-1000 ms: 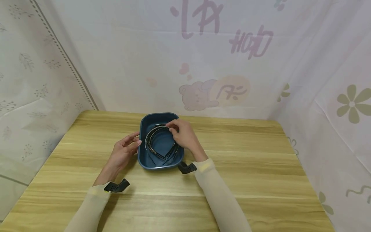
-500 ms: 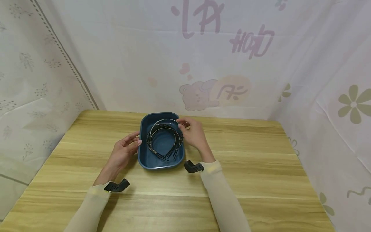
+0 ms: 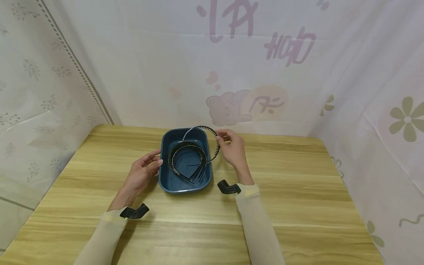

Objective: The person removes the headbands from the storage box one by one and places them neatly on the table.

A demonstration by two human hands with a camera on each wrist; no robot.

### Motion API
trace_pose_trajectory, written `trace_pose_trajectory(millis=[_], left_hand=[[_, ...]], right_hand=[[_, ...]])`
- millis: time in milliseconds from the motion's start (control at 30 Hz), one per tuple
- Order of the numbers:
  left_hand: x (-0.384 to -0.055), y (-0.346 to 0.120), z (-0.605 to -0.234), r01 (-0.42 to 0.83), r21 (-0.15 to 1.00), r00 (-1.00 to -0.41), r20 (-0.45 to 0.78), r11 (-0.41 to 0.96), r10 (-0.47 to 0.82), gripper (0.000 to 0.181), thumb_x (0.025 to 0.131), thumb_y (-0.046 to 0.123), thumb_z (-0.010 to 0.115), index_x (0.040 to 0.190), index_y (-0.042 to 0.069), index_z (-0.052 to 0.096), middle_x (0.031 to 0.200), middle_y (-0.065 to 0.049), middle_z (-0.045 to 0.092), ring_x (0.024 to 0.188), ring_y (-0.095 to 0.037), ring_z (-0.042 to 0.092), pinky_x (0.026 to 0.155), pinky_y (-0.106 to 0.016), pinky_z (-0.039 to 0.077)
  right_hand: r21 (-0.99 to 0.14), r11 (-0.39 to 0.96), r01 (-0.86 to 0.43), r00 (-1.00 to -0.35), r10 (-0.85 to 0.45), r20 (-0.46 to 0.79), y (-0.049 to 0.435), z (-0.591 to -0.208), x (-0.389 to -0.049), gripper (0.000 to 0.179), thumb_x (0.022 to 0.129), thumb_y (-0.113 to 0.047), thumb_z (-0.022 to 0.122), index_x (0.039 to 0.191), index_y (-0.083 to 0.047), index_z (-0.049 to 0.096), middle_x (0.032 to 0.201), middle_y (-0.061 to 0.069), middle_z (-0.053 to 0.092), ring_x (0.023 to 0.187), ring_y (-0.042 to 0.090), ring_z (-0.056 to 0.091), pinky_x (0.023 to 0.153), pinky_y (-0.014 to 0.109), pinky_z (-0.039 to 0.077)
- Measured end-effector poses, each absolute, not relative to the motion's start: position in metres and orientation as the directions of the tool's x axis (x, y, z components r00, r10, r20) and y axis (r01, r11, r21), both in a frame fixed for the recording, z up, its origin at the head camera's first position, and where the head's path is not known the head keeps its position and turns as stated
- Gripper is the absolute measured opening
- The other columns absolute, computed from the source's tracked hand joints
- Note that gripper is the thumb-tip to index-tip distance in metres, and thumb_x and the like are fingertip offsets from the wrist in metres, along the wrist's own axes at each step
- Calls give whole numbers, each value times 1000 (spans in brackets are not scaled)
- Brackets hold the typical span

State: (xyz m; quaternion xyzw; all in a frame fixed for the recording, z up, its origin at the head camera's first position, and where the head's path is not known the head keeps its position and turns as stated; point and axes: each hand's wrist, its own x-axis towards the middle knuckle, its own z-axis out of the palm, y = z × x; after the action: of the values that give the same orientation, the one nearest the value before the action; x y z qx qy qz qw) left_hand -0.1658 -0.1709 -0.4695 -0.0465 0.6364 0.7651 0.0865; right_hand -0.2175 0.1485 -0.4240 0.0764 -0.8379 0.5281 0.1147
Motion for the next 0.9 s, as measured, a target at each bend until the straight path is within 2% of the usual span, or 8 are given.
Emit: trace_pose_trajectory(millis=[233,400,667,900], left_hand=[[-165,-170,-471,-190,966,-981,-180,-174,74,53,101,2,62,152,5,47,102,7,58,78,-6,59,70,-20,55],[-166,-170,-472,-189,966,-981,-178,-178,75,52,101,4,63,151,5,47,103,5,59,77,-7,59,69,-20,54],[-166,-171,-471,-190,964,-981,-179,-186,76,54,100,2,63,151,5,47,103,6,60,75,-6,59,69,-20,54],[-166,-172,-471,-181,967,-982,-169,-180,81,54,100,4,64,152,4,47,103,4,60,77,-7,59,69,-20,54]], right_hand=[[-889,392,-237,-962,31,270,167,-427,-222,24,101,-17,66,124,-8,72,113,17,71,99,29,69,73,26,61],[-903,377,-207,-966,69,250,180,-429,-228,24,101,-14,66,123,-7,71,114,17,70,96,22,68,73,23,61],[-902,410,-134,-972,123,200,199,-435,-235,25,101,-14,66,124,-5,71,114,19,68,99,27,69,80,39,64],[-908,415,-51,-973,186,139,214,-449,-242,26,102,-15,65,126,-6,70,117,17,67,95,17,67,87,46,62]])
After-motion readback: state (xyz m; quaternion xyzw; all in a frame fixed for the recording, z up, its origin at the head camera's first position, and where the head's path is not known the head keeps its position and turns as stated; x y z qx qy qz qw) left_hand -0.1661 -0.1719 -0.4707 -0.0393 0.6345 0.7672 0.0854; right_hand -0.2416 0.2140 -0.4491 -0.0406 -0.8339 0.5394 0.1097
